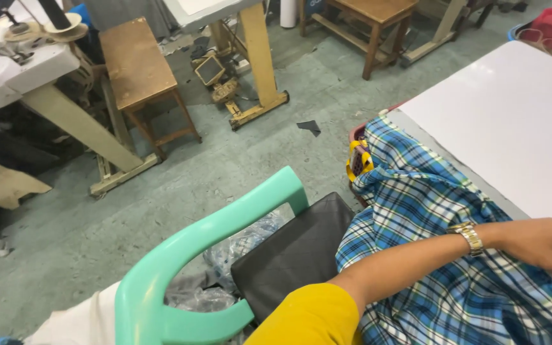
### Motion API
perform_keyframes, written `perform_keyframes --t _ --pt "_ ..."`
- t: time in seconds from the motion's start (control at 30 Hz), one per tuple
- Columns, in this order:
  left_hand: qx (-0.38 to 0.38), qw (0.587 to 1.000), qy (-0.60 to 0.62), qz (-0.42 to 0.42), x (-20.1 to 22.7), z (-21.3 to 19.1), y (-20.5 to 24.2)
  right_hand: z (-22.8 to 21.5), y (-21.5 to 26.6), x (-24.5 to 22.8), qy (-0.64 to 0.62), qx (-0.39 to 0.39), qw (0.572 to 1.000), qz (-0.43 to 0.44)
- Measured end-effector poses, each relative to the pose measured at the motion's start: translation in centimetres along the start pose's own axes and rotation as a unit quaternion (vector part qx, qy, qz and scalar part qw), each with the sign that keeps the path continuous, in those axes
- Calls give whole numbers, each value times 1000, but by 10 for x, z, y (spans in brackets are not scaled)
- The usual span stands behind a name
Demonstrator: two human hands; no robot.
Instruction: Trimming loose threads and finishing seams on a plaid shirt using hand snips at a sewing workstation.
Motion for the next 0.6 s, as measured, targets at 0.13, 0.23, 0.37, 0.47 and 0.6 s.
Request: perform_keyframes --t 0.13,0.23,0.37,0.47,0.6 --pt "-42 990 -6 -132 42 -8 -18 -62 52 15 42 17 997 65" --pt "-71 979 -41 -189 38 -10 -17 -102 31 -85 241 16 967 76" --pt "-93 971 -51 -212 65 -10 -28 -112 25 -96 207 18 974 87" --pt "-60 958 -37 -278 87 -9 -35 -115 26 -99 180 48 980 61" --pt "-25 941 12 -337 96 -13 -35 -118 21 -110 159 15 981 107"
Point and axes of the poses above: each hand's wrist, its own y-axis away from the middle knuckle, its own z-axis out of the palm, x = y × z, the point moved 1 cm from there along -y, towards the middle knuckle, and after that the axes turned 5 degrees about y, right-handed, at the moved point
